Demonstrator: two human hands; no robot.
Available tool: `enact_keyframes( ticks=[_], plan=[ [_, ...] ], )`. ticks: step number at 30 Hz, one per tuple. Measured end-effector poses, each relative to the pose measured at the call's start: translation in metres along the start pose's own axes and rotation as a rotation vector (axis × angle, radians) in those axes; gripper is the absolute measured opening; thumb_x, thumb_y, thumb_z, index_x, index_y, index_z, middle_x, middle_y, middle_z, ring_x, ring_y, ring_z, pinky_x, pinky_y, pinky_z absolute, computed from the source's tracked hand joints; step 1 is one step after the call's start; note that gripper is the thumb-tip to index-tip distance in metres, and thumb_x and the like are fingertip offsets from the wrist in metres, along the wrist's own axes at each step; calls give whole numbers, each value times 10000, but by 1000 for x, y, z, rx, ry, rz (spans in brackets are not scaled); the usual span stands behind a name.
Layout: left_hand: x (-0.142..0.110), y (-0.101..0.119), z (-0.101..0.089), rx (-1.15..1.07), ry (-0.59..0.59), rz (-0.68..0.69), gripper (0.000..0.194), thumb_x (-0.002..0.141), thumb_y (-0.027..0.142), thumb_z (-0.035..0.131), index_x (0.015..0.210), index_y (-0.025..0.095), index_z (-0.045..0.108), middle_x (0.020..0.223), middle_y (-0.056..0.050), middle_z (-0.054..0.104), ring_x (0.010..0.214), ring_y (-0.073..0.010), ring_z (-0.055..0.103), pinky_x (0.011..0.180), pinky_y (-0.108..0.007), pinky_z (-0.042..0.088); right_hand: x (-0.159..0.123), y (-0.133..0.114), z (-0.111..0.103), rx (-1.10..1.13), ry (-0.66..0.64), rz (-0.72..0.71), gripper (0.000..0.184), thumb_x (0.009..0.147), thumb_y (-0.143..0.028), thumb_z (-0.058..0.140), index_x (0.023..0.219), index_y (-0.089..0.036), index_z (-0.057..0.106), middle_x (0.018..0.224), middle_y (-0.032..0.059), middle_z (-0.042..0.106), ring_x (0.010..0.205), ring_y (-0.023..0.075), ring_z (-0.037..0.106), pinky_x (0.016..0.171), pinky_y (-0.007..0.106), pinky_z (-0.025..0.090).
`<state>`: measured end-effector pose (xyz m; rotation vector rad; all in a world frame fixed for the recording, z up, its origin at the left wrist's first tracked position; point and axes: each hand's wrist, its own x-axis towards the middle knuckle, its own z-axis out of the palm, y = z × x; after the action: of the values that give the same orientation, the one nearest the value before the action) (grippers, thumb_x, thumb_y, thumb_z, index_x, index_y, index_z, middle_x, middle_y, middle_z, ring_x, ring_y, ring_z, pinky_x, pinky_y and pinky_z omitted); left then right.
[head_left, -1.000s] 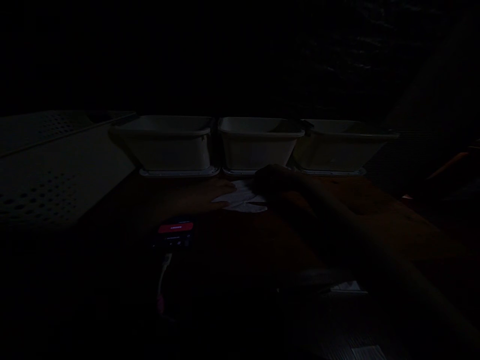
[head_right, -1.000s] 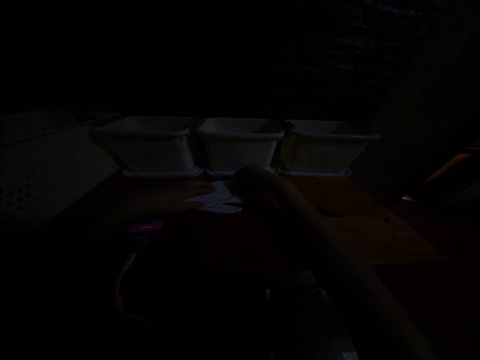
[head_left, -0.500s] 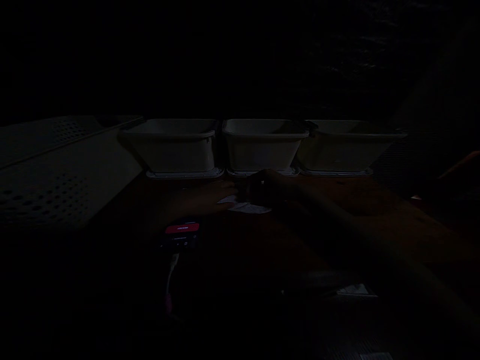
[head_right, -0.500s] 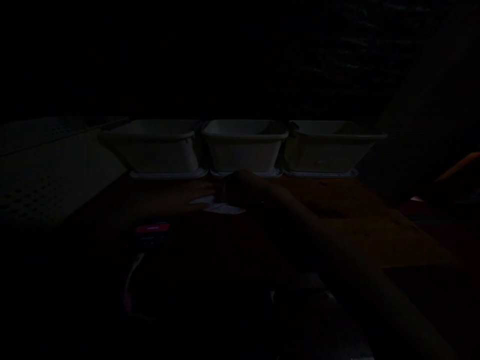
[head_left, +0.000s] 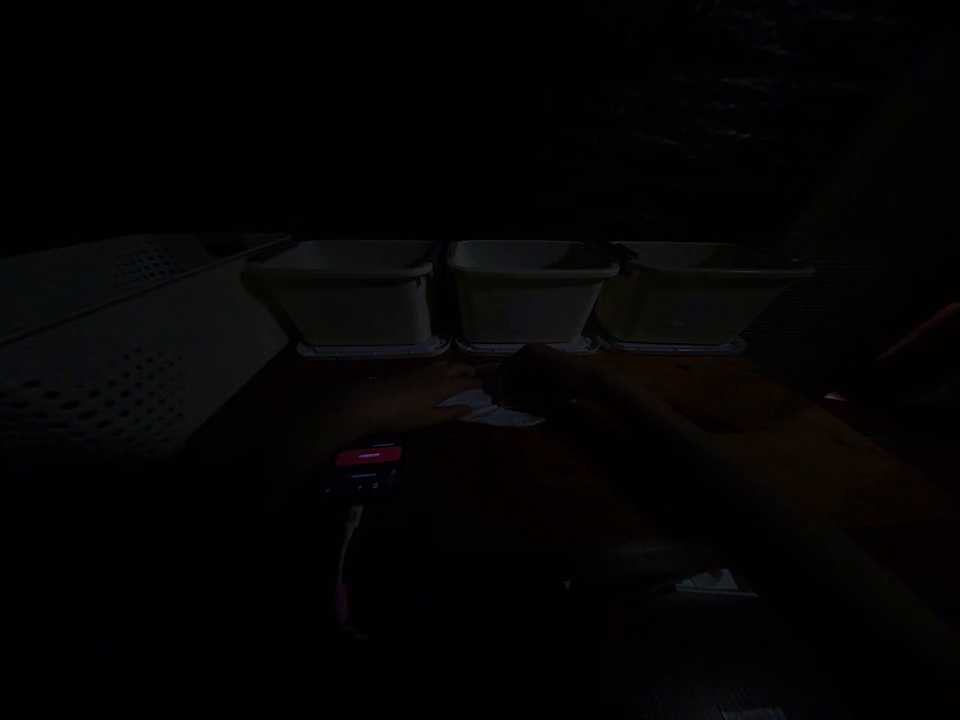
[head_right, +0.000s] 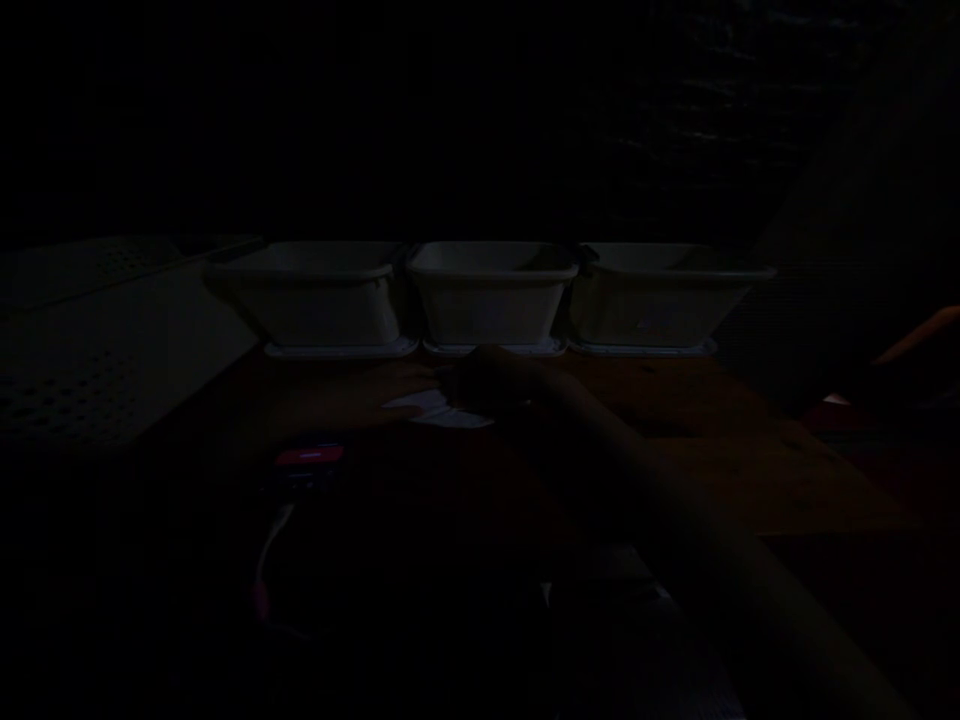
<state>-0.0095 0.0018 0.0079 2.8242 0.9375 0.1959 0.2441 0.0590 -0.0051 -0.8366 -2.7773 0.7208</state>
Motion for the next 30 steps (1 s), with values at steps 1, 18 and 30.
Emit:
enact_keyframes(
  ticks=[1, 18, 30],
  plan=[
    [0, 0, 0, 4, -1, -2, 518, 1034, 290, 516, 1541, 222, 427, 1648, -62, 385, 1506, -223, 374, 1255, -367, 267, 0, 1, 0, 5, 2, 3, 230, 847, -206, 614, 931, -63, 773, 939, 115, 771, 737, 141, 635, 678, 251, 473],
    [-3, 5, -3, -9, -1, -22, 472, 1040, 305, 486, 1503, 217, 462, 1614, -77, 434, 1464, -213, 430, 1222, -370, 316, -5, 21, -12, 18, 8, 124, 126, 811, -115, 553, 779, -116, 675, 816, 74, 707, 644, 110, 497, 649, 259, 450],
    [-3, 1, -1, -15, 0, -7, 492, 1038, 321, 486, 1520, 230, 454, 1617, -79, 430, 1467, -232, 432, 1226, -382, 321, -3, 23, -12, -79, 35, 97, 131, 814, -95, 561, 753, -105, 677, 779, 66, 711, 607, 94, 486, 605, 223, 414]
  ],
)
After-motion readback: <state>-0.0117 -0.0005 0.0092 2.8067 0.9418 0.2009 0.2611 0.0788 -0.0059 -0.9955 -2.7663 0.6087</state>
